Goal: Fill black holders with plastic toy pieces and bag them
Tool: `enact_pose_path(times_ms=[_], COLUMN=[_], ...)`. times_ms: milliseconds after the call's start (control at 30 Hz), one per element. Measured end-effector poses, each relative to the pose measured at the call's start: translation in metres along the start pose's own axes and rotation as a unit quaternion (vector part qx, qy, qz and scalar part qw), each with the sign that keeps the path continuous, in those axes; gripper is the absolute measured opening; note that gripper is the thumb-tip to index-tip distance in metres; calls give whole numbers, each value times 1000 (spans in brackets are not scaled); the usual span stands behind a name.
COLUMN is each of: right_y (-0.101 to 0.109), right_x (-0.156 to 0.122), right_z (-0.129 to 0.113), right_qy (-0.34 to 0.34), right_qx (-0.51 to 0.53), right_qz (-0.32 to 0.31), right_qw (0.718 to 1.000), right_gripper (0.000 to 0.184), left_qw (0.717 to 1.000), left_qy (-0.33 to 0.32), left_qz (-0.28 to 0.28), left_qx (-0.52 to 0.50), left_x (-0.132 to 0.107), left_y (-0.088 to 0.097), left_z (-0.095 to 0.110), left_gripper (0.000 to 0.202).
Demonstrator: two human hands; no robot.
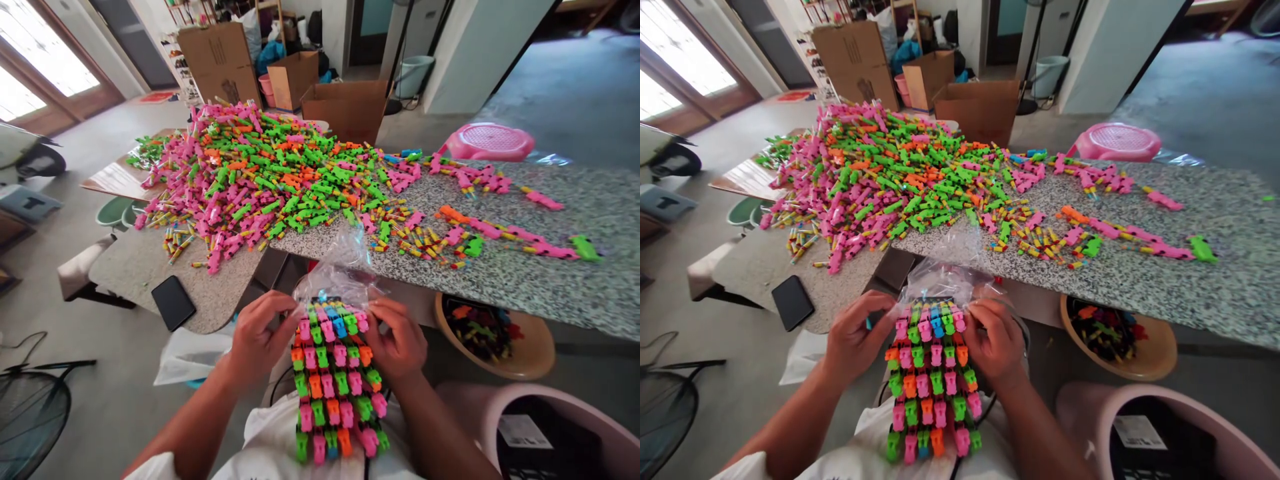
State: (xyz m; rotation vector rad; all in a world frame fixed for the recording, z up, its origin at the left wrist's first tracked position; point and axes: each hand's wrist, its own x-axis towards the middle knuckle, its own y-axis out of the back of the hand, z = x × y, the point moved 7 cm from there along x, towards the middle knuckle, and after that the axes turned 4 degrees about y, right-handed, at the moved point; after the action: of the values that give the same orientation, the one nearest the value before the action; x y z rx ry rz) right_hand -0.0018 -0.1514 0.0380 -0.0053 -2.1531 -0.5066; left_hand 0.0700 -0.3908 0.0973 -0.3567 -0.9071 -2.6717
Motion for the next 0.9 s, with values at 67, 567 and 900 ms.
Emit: enact_pose_path(times_ms=[67, 567, 900], right_y=[4, 30, 41], right_x=[-2, -1, -12], right_z=[-2, -7, -15], right_qy=[-2, -9, 70], right_qx=[-5, 93, 40], right_qz=[-2, -28, -80], right_qw=[1000, 995, 994], right_gripper=[31, 34, 27], left_qw=[999, 990, 970], left_qy=[-42, -55, -135], left_qz=[-2, -131, -201], left_qx=[-13, 14, 1], left_x=[-5, -11, -8], left_y=[0, -9, -10], left_z=[6, 25, 25], left_gripper=[12, 23, 27])
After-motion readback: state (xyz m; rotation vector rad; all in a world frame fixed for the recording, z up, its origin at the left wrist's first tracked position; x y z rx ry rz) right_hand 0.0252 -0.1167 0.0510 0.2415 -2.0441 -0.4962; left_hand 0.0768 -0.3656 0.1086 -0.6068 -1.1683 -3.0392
